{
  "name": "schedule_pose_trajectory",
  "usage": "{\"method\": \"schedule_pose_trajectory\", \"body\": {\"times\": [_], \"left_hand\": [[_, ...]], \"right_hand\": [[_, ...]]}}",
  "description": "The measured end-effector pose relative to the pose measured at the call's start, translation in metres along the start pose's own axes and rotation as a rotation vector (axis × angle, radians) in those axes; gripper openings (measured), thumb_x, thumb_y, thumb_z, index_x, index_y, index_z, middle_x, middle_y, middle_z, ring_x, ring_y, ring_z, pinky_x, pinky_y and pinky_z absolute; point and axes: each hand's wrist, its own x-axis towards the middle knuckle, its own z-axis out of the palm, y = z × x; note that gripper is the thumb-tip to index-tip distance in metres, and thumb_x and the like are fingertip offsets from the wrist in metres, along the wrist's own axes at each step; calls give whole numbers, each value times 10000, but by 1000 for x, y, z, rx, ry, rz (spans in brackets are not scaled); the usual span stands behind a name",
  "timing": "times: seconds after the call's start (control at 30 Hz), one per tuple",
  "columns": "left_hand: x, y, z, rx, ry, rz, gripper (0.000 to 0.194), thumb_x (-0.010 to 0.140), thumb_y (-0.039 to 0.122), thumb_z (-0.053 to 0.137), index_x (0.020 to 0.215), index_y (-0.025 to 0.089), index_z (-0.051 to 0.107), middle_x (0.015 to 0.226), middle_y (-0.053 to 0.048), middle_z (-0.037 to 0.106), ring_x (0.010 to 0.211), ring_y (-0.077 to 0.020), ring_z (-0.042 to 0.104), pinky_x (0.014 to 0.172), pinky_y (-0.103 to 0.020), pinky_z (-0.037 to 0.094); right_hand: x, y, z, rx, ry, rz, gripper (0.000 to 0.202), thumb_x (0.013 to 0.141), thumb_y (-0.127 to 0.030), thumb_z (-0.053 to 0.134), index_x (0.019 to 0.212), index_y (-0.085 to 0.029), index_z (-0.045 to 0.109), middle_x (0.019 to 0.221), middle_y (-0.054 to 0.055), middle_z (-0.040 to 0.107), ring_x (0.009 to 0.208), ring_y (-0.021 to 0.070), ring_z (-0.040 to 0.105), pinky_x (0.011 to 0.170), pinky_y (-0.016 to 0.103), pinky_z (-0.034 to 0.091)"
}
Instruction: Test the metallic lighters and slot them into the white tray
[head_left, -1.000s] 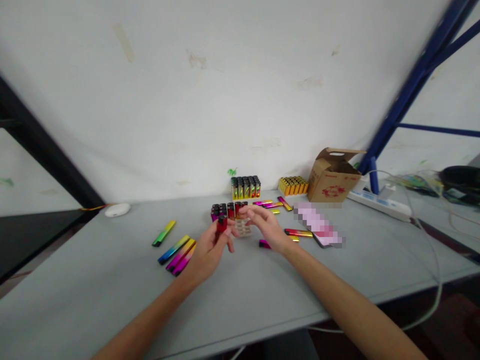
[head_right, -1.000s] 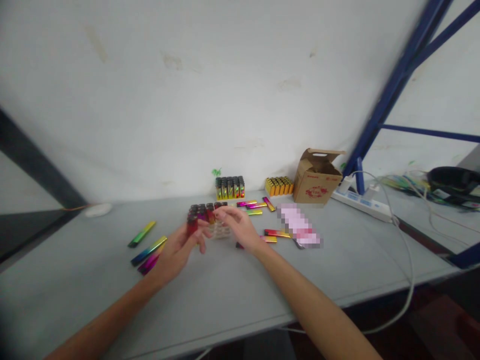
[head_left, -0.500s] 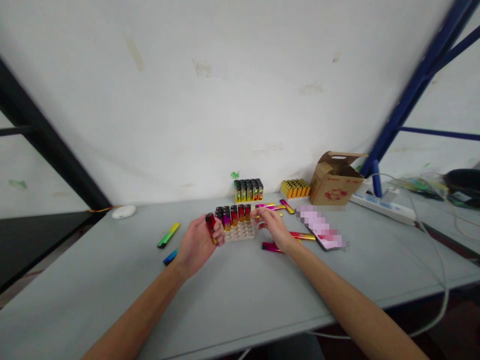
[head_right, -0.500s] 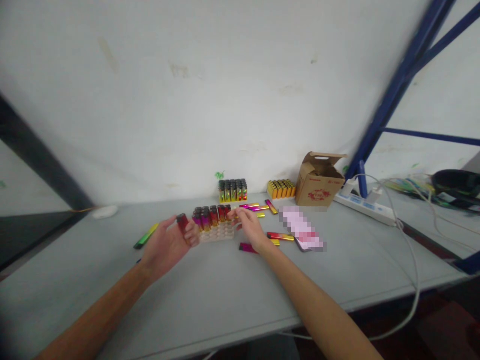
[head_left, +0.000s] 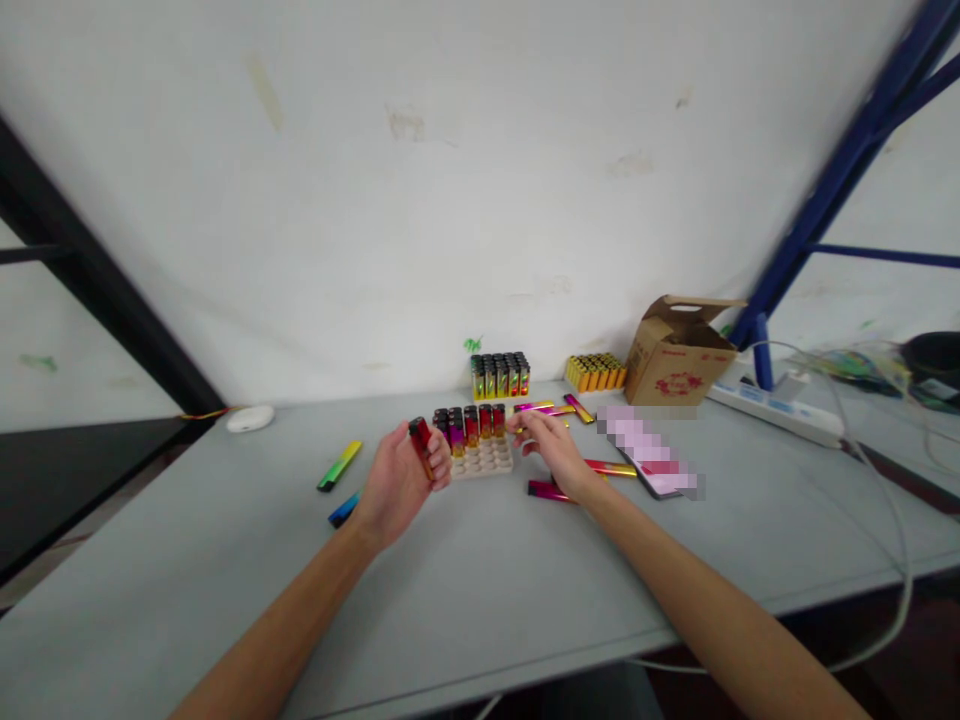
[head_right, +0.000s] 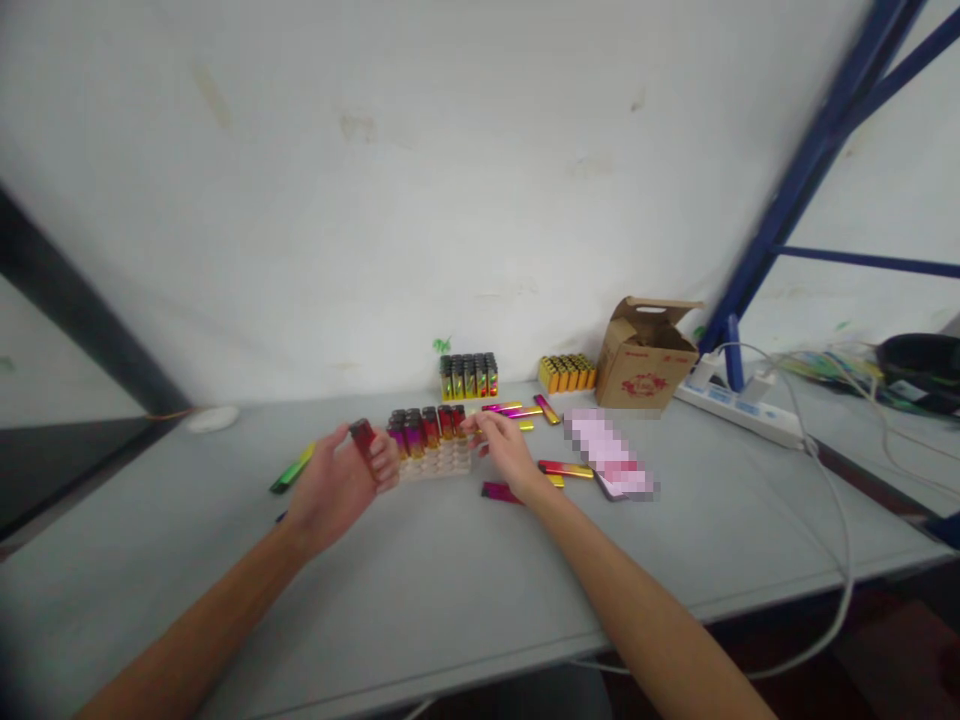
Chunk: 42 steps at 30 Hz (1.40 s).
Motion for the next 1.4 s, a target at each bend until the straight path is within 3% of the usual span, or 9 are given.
{"method": "schedule_pose_trajectory", "body": {"times": [0.27,0.47,0.67,0.8,1.1,1.4], "left_hand": [[8,-7,-9,50,63,69,309,894,235,363,640,156,521,621,-5,405,558,-125,394,526,-211,419],[5,-3,-4,29,87,56,331,924,258,336,669,160,522,651,-4,407,578,-125,407,538,-212,423],[4,-2,-4,72,80,77,306,911,244,349,665,164,511,640,3,390,567,-126,381,535,-217,416],[5,-4,-7,109,78,84,258,882,220,386,666,163,515,631,4,391,566,-126,372,527,-212,404],[4,-4,-5,119,128,56,240,876,195,369,661,175,473,621,12,392,551,-119,372,504,-202,381],[8,-6,-7,167,152,68,179,834,212,367,674,183,442,591,37,357,493,-104,322,457,-189,322]], "right_hand": [[1,1,-1,-44,-10,-20,330,772,-490,571,779,-174,663,831,44,675,611,117,567,532,236,402],[4,5,-3,-113,-11,-50,290,794,-446,543,814,-179,656,853,40,680,616,118,565,528,231,398],[3,4,-7,-447,-64,-258,217,851,-317,493,811,-175,652,827,41,664,732,160,576,650,276,416],[-2,3,-7,-629,-116,-335,203,866,-265,492,796,-178,661,763,28,652,720,170,562,625,270,382],[2,15,-8,-656,-151,-373,170,837,-215,505,799,-190,670,763,29,663,701,169,567,629,277,402],[0,10,-11,-658,-123,-338,181,825,-215,516,838,-180,693,827,53,696,768,197,593,666,300,418]]}}
